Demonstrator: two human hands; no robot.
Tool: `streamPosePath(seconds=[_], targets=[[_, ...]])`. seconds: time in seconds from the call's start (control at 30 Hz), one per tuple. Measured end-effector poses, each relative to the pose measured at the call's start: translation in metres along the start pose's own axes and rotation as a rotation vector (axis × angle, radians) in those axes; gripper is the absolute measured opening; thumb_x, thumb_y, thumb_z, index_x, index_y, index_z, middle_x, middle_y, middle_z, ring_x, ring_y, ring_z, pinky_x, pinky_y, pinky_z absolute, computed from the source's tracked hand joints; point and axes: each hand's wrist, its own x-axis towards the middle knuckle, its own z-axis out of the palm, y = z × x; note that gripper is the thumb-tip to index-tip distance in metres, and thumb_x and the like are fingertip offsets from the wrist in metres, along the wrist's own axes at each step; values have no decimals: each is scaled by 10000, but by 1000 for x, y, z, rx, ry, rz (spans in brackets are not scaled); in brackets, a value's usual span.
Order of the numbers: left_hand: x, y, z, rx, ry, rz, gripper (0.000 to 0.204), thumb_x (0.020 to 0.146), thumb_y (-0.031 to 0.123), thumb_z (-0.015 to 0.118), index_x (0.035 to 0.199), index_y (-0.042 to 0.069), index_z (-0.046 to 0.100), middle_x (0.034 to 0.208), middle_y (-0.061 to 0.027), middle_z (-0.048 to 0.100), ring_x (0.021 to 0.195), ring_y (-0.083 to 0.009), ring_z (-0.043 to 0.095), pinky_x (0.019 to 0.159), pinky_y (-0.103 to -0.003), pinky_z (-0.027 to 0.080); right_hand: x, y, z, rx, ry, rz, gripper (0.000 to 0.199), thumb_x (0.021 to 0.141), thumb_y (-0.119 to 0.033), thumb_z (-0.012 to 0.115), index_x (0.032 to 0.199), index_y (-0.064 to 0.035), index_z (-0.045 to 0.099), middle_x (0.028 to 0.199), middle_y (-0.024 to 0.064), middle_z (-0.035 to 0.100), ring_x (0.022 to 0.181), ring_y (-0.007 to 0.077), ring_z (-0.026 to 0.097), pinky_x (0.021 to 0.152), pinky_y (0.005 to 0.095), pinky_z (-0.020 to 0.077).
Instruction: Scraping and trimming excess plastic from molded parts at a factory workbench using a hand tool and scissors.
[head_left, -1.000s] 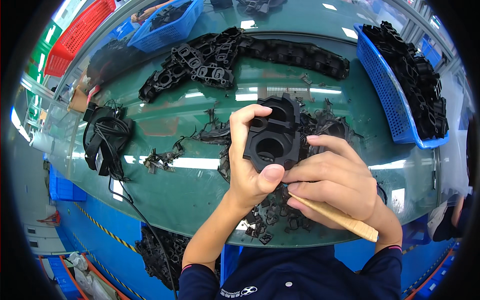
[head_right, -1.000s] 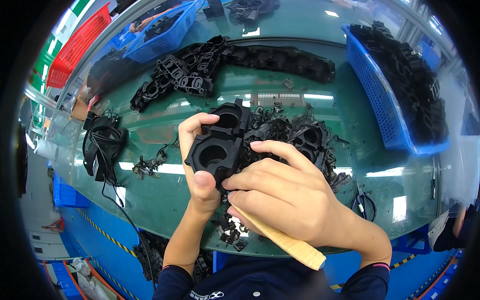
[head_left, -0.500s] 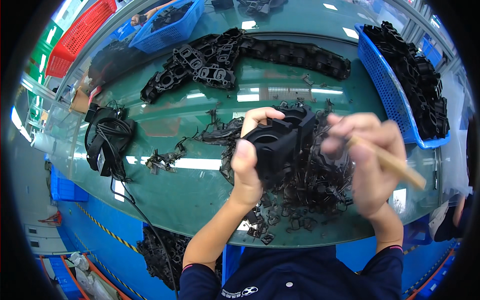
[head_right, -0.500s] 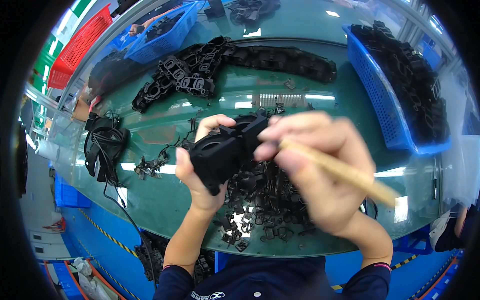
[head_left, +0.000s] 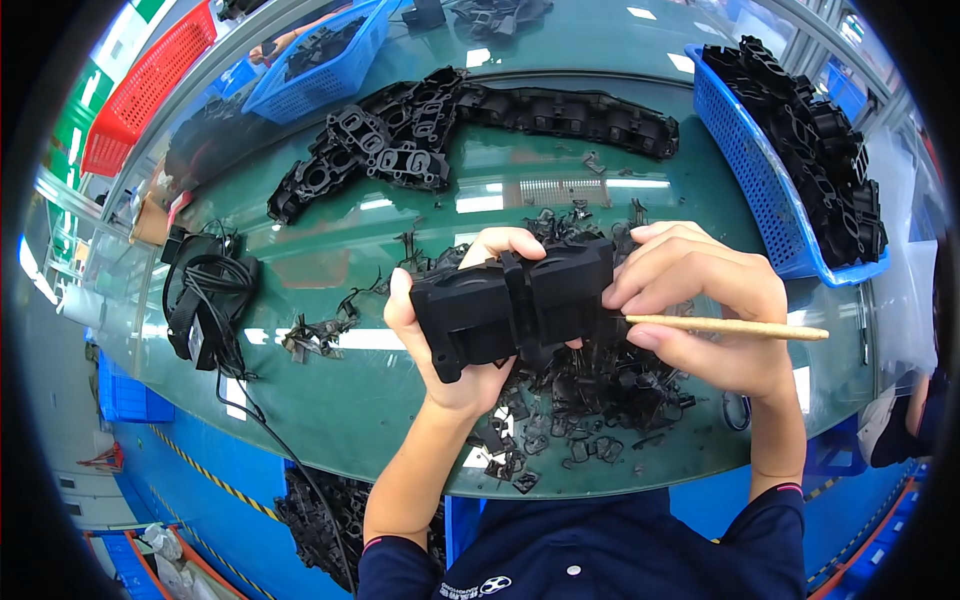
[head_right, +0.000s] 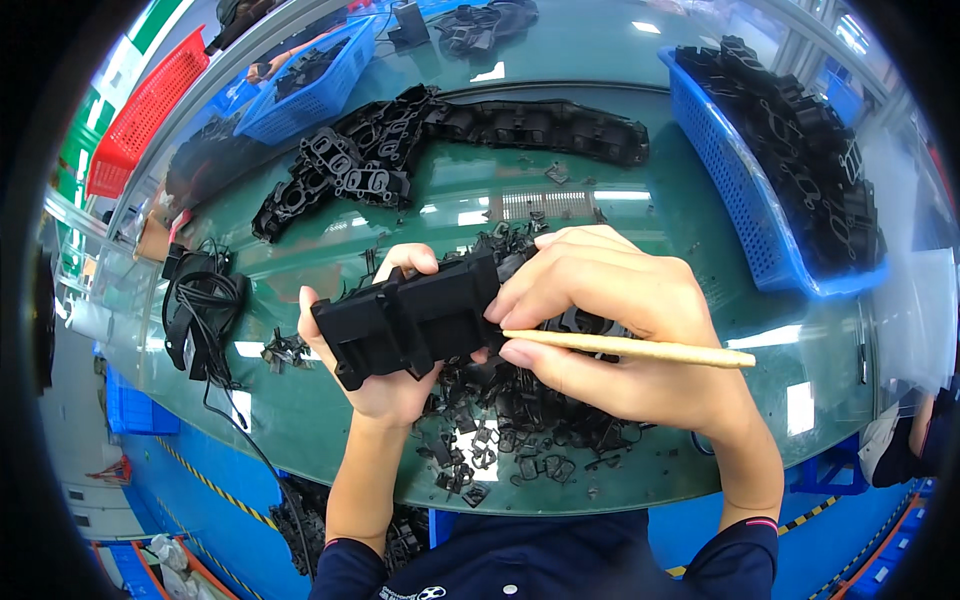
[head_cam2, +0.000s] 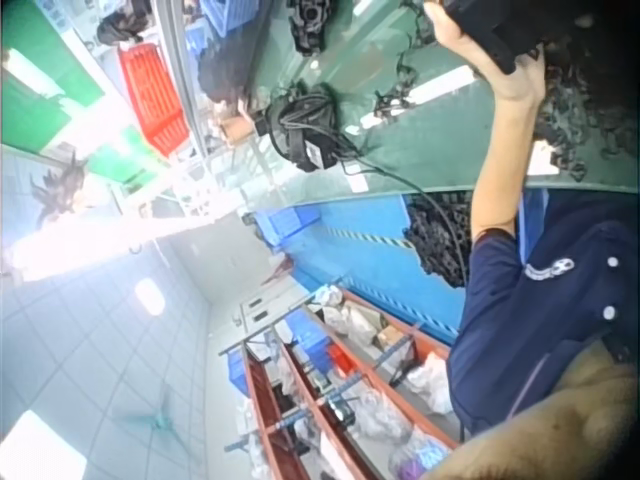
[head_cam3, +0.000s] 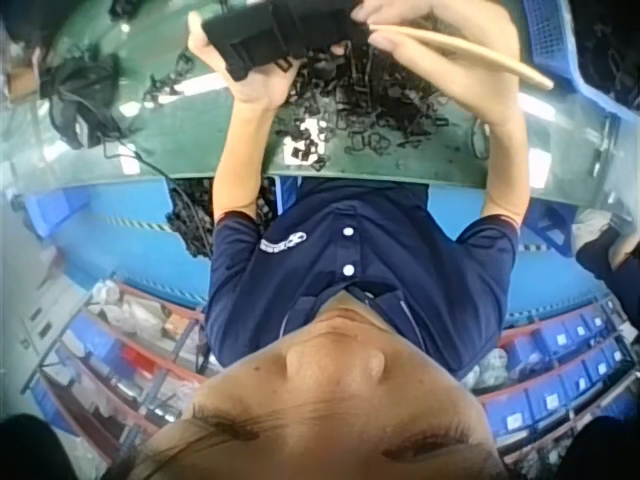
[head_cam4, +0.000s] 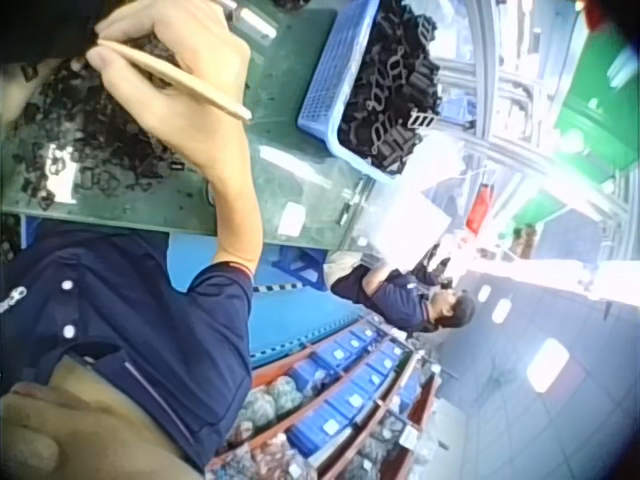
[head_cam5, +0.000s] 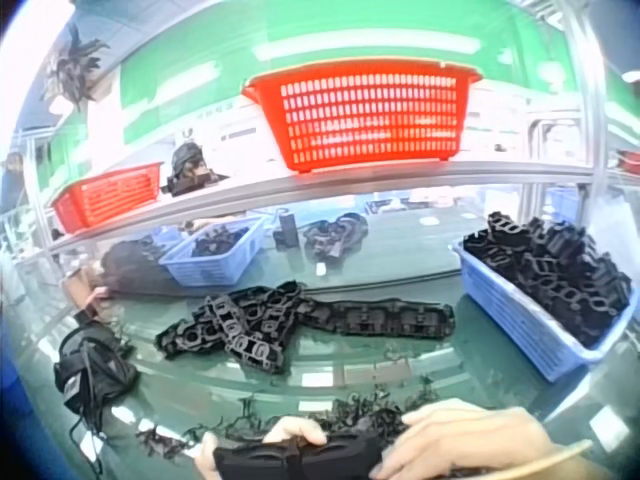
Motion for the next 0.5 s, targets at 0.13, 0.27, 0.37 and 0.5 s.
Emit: streamPosePath(seconds=[0.13,0.27,0.37,0.5], targets=[[-1,2,0,132,-26,67,931,736,795,156,1086,-25,424,949,-141,558,828,-214,581,723,-323,475,1,-3,-3,9,-34,6,120,676,-37,713,748,-31,617,800,83,673,771,219,643,852,382,454],[-1,4,-6,370,10,87,953,699,805,162,1065,-29,442,929,-109,521,844,-172,516,753,-281,403,0,-2,-5,24,-63,15,116,675,-31,720,733,-25,620,799,75,676,756,218,639,820,352,467],[0,3,1,406,22,116,960,680,807,160,1051,-28,455,936,-98,489,855,-162,481,759,-279,378,-1,0,-5,56,-68,23,104,681,-34,718,720,-21,622,795,82,679,750,221,641,816,344,471],[-1,4,-5,385,-36,129,976,677,812,142,1059,-31,455,998,-109,485,894,-165,480,782,-292,376,-1,1,-8,88,-89,35,93,688,-38,714,733,-22,634,809,90,685,765,230,649,824,348,472]])
